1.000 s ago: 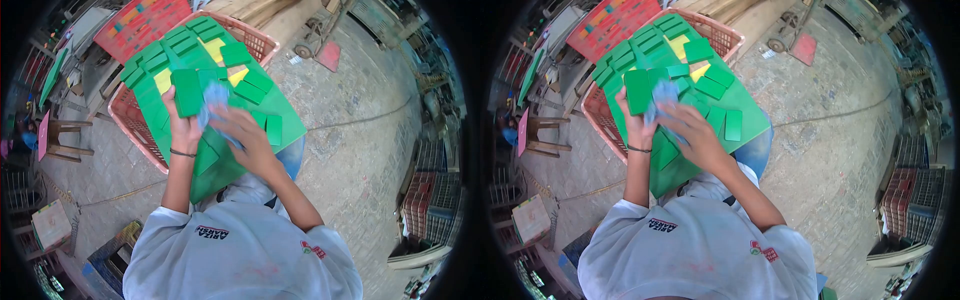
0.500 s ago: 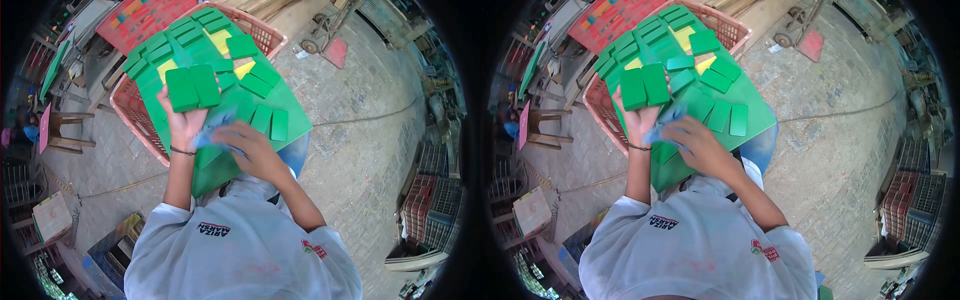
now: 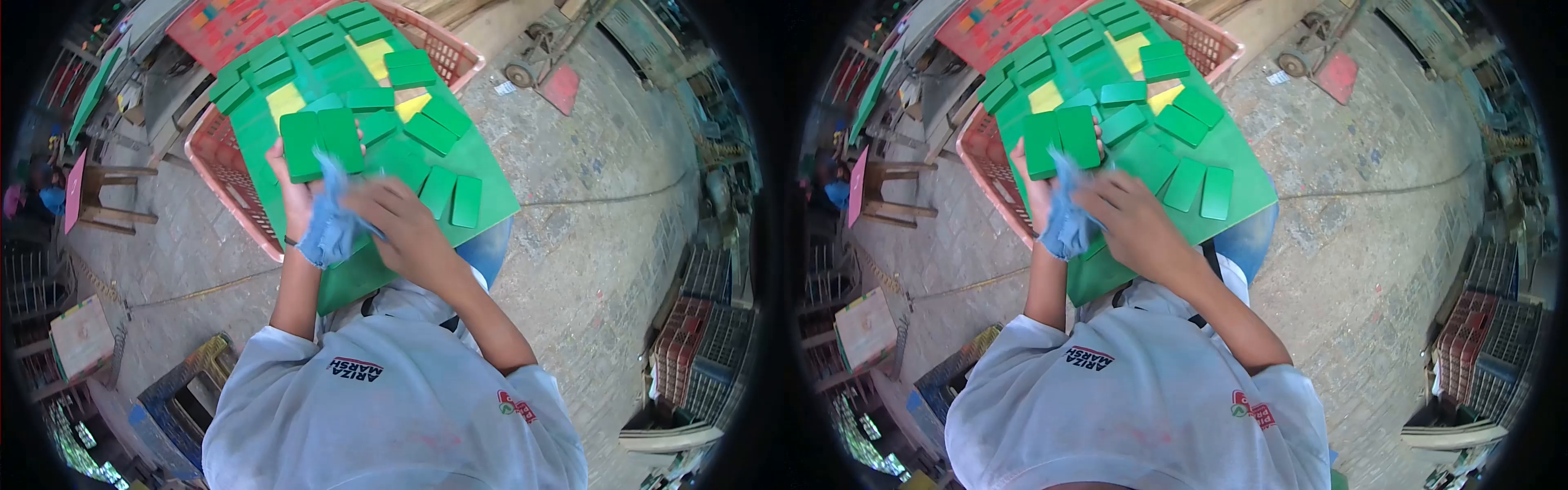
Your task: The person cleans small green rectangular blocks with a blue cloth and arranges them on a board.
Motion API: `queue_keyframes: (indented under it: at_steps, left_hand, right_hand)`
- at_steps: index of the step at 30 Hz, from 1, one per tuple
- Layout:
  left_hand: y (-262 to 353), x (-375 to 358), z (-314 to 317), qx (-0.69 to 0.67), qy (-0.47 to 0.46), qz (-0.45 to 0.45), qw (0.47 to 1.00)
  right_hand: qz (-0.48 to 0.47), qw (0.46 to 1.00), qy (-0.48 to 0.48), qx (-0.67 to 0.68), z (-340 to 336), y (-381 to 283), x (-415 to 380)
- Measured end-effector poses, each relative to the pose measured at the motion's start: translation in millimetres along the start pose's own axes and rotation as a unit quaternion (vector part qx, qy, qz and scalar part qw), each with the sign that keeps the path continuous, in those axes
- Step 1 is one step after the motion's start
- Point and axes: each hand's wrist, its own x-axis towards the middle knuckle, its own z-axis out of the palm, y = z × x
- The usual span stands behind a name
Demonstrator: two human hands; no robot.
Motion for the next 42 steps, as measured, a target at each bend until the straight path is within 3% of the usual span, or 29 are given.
queue_keyframes:
  at_steps: [2, 5, 6, 7, 8, 9, 11, 12, 14, 15, 17, 19, 23, 25, 27, 30, 35, 39, 41, 42]
  left_hand:
    - [22, 0, -5, 0.026, 0.018, 0.058, 0.998]
    - [62, -7, 1, 0.182, 0.093, 0.218, 0.954]
    - [76, -5, -7, 0.185, 0.1, 0.225, 0.952]
    - [91, 4, -17, 0.273, 0.077, 0.231, 0.931]
    - [103, 14, -26, 0.36, 0.052, 0.234, 0.902]
    - [110, 25, -35, 0.483, 0.114, 0.249, 0.832]
    - [113, 57, -61, 0.562, 0.111, 0.26, 0.777]
    - [111, 71, -70, 0.561, 0.111, 0.264, 0.777]
    - [103, 96, -89, 0.668, 0.152, 0.288, 0.669]
    - [101, 105, -99, 0.667, 0.151, 0.289, 0.669]
    - [95, 118, -118, 0.706, 0.197, 0.312, 0.605]
    - [98, 116, -127, 0.704, 0.199, 0.332, 0.595]
    - [105, 78, -118, 0.711, 0.185, 0.29, 0.613]
    - [110, 59, -117, 0.772, 0.166, 0.281, 0.545]
    - [117, 44, -121, 0.775, 0.165, 0.274, 0.545]
    - [121, 27, -140, 0.842, 0.148, 0.196, 0.481]
    - [112, 39, -137, 0.8, 0.171, 0.226, 0.529]
    - [114, 52, -131, 0.832, 0.155, 0.169, 0.505]
    - [122, 55, -129, 0.859, 0.129, 0.093, 0.486]
    - [130, 57, -128, 0.853, 0.109, 0.055, 0.508]
  right_hand:
    - [0.104, 0.979, -0.087, 0.153, -20, -8, -15]
    - [0.165, 0.971, 0.059, 0.165, -49, 3, -39]
    - [0.212, 0.96, 0.109, 0.149, -59, 4, -46]
    - [0.248, 0.942, 0.166, 0.155, -66, 9, -53]
    - [0.283, 0.919, 0.222, 0.159, -70, 15, -60]
    - [0.28, 0.92, 0.219, 0.162, -71, 21, -64]
    - [0.3, 0.863, 0.31, 0.263, -71, 30, -68]
    - [0.304, 0.865, 0.311, 0.251, -71, 30, -68]
    - [0.303, 0.873, 0.308, 0.227, -72, 30, -72]
    - [0.304, 0.879, 0.306, 0.203, -72, 31, -74]
    - [0.305, 0.871, 0.322, 0.21, -74, 33, -81]
    - [0.306, 0.864, 0.337, 0.216, -78, 35, -91]
    - [0.317, 0.82, 0.397, 0.265, -89, 42, -113]
    - [0.301, 0.806, 0.429, 0.277, -90, 46, -119]
    - [0.311, 0.8, 0.43, 0.28, -89, 54, -127]
    - [0.324, 0.786, 0.443, 0.283, -90, 53, -123]
    - [0.317, 0.795, 0.432, 0.284, -88, 58, -112]
    - [0.307, 0.801, 0.435, 0.274, -94, 54, -105]
    - [0.308, 0.794, 0.456, 0.258, -96, 53, -109]
    - [0.308, 0.793, 0.456, 0.259, -98, 54, -111]
